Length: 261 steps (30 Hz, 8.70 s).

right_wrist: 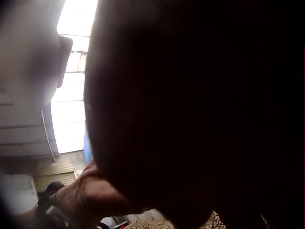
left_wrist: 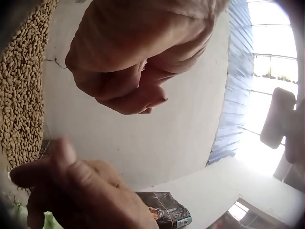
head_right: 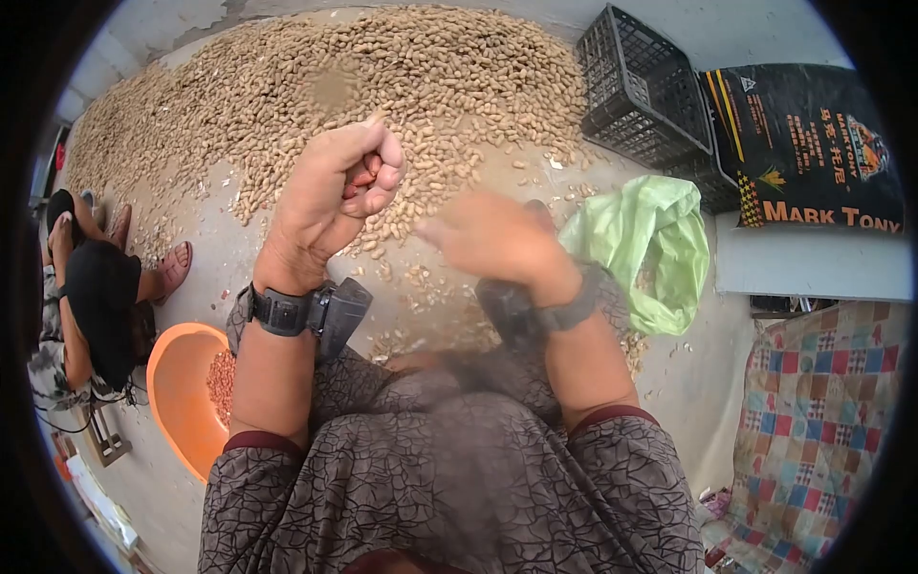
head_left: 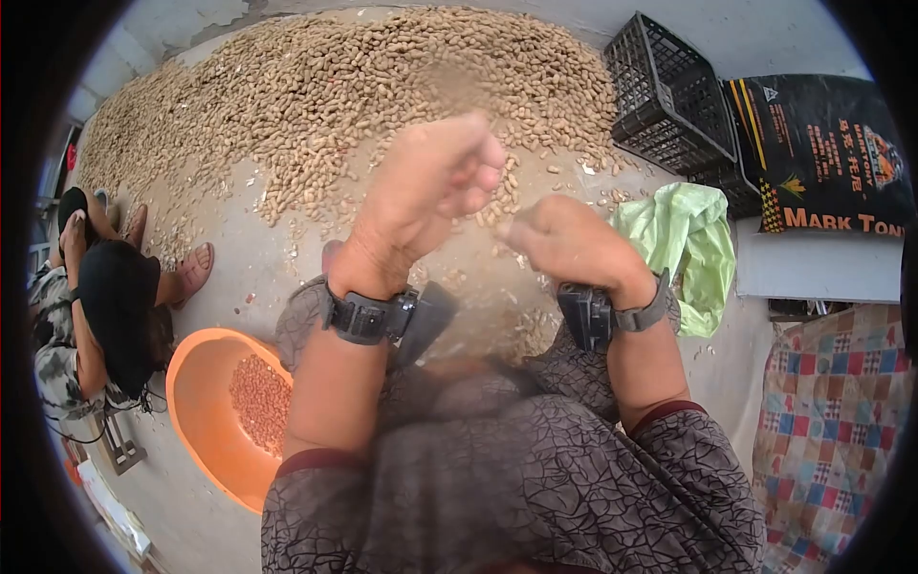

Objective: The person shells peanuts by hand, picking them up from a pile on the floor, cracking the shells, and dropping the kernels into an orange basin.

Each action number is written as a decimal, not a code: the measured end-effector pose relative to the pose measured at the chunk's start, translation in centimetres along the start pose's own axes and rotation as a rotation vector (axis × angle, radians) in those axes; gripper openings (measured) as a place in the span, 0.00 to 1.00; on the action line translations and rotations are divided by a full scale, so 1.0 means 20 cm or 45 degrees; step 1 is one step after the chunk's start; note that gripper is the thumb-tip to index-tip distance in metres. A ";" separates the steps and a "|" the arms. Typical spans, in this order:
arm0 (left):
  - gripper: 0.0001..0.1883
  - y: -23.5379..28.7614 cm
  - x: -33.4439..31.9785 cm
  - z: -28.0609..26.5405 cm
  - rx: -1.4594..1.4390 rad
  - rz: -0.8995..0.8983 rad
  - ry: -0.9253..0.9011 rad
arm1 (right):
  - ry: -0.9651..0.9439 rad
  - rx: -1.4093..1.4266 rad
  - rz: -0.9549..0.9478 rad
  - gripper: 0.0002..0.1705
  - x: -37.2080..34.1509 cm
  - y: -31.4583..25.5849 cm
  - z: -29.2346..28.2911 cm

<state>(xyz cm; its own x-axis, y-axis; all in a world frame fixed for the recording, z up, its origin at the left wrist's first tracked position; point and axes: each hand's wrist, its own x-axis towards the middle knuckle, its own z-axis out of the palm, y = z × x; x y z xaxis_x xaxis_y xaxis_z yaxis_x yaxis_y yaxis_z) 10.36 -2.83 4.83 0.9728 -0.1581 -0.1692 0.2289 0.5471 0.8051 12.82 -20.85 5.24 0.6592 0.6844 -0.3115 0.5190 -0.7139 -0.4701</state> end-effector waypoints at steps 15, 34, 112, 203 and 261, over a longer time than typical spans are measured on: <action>0.12 -0.20 0.02 0.14 1.025 0.473 -0.215 | 0.463 1.581 0.339 0.34 0.06 -0.02 0.00; 0.13 -0.12 0.02 0.13 -0.022 0.109 -0.015 | 0.523 1.397 -0.028 0.16 -0.03 -0.06 -0.12; 0.13 -0.08 -0.01 0.16 0.007 0.215 -0.049 | 0.585 1.616 -0.218 0.10 0.03 -0.05 -0.07; 0.07 -0.09 -0.09 0.08 0.237 0.118 -0.497 | 1.182 0.703 -0.119 0.12 -0.18 -0.20 0.08; 0.08 -0.18 -0.23 0.01 0.085 -0.150 -0.223 | 1.517 0.537 -0.397 0.05 0.00 -0.01 0.36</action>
<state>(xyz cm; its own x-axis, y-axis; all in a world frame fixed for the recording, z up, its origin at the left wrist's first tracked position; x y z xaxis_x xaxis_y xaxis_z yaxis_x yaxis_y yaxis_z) 5.05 -4.20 2.82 0.9173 -0.3611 -0.1676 0.3321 0.4618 0.8225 8.80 -19.72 -0.56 0.7303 0.1048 0.6751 0.6705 -0.2994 -0.6788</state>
